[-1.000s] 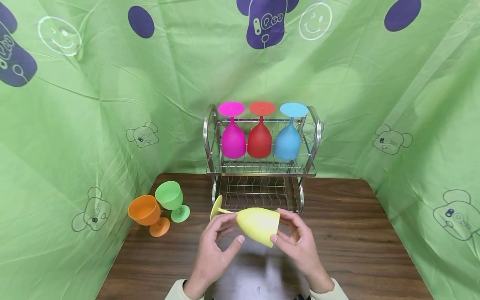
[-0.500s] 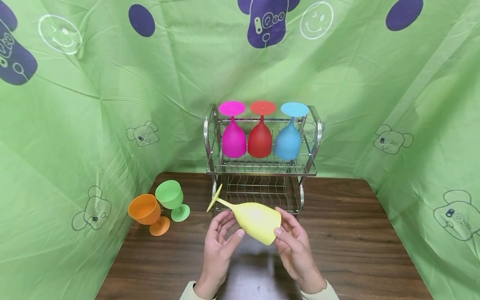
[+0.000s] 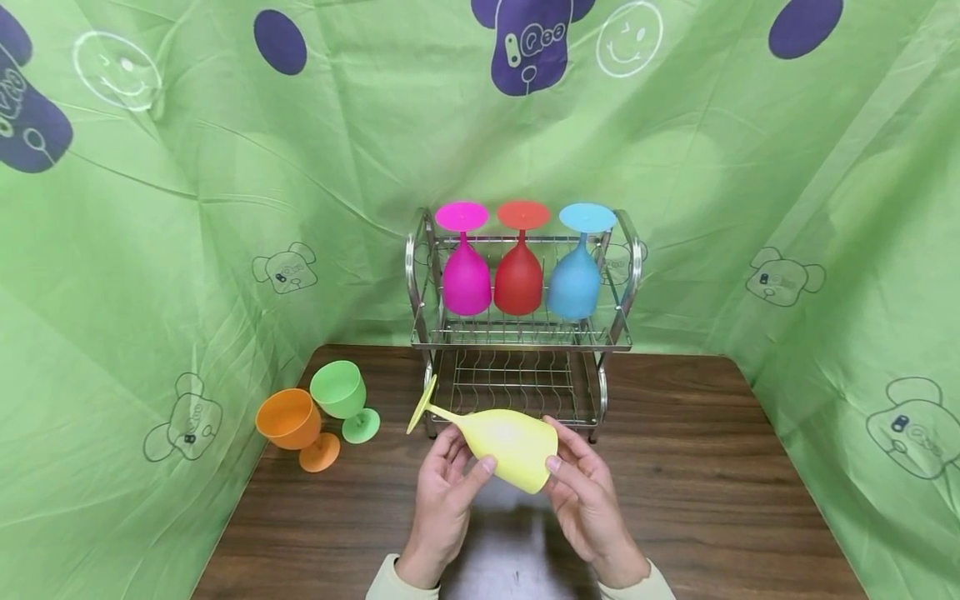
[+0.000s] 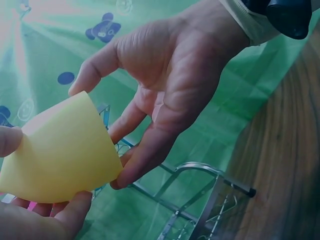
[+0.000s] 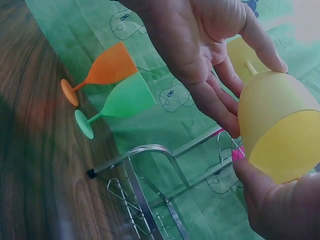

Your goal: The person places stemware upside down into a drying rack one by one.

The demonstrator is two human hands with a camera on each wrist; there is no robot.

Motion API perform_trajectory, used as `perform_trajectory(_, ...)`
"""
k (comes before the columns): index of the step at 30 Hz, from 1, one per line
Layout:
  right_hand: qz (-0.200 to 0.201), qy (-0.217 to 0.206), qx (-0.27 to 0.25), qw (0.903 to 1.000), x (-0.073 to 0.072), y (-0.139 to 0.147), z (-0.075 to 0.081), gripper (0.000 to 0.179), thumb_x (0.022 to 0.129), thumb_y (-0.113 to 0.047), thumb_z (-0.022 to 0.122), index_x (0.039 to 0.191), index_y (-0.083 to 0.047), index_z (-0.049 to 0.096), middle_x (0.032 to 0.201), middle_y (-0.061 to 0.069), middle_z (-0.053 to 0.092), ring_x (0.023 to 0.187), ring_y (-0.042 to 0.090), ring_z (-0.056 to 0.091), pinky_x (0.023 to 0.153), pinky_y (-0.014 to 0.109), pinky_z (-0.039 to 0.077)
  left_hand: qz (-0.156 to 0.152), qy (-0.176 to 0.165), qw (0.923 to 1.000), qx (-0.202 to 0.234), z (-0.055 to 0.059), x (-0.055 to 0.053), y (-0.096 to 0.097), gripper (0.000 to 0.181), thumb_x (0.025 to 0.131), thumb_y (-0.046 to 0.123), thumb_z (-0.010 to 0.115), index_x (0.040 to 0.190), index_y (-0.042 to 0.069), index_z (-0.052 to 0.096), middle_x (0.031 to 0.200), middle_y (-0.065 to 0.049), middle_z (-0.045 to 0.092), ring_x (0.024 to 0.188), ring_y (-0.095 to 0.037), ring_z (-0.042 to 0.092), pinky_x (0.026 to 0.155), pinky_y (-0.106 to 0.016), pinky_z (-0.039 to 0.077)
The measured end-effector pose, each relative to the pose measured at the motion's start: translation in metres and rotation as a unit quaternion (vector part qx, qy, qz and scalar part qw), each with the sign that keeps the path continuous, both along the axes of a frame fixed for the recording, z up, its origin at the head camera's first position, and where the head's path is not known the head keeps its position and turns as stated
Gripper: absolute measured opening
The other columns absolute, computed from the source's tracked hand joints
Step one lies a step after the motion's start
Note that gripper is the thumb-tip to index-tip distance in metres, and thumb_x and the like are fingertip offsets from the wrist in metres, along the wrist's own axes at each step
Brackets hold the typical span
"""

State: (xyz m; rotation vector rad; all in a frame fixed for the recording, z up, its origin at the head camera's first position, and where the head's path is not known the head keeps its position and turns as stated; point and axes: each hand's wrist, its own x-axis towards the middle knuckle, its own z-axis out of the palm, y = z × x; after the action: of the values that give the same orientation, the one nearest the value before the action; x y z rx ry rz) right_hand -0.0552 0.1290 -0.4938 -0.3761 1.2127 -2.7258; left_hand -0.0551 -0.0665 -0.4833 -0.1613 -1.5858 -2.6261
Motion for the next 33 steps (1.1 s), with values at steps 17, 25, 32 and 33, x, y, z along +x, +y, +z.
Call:
perform_trajectory(17,-0.066,-0.011,0.116,0.991,-0.01,0.019,-0.001,0.05,0.101,0.006,0.054,0.15,0.01,0.044,0.141,0.011,0.063,0.126,0.019,0.067,0.102,0.039,0.061,0.015,0.015,0.9989,-0.041,-0.005,-0.006,-0.009,0.064,0.083,-0.014,0.075,0.143,-0.009,0.052,0.14,-0.005,0.062,0.125,-0.016,0.065,0.1,-0.033,0.062)
perform_trajectory(25,-0.185,-0.059,0.242,0.9507,-0.03,0.043,-0.003,0.052,0.096,0.004,0.069,0.144,0.01,0.052,0.133,-0.004,0.07,0.129,0.014,0.066,0.102,0.026,0.059,0.022,0.037,0.9898,-0.136,-0.009,-0.014,-0.018,0.067,0.079,-0.012,0.082,0.141,-0.006,0.06,0.143,-0.019,0.062,0.12,-0.017,0.069,0.103,-0.033,0.06)
perform_trajectory(32,-0.234,-0.101,0.318,0.9131,-0.05,0.061,-0.01,0.05,0.095,-0.006,0.077,0.142,0.0,0.06,0.124,-0.013,0.07,0.12,0.003,0.066,0.097,0.018,0.058,0.039,0.045,0.9648,-0.256,-0.013,-0.028,-0.027,0.062,0.078,0.005,0.092,0.135,0.012,0.07,0.134,-0.011,0.069,0.117,-0.027,0.072,0.101,-0.034,0.061)
perform_trajectory(33,-0.237,-0.107,0.326,0.9088,-0.053,0.063,-0.012,0.05,0.095,-0.008,0.078,0.142,-0.002,0.06,0.124,-0.013,0.07,0.12,0.003,0.066,0.096,0.017,0.058,0.04,0.046,0.9594,-0.275,-0.013,-0.03,-0.029,0.062,0.077,0.008,0.093,0.135,0.015,0.071,0.134,-0.008,0.069,0.117,-0.027,0.071,0.102,-0.035,0.061)
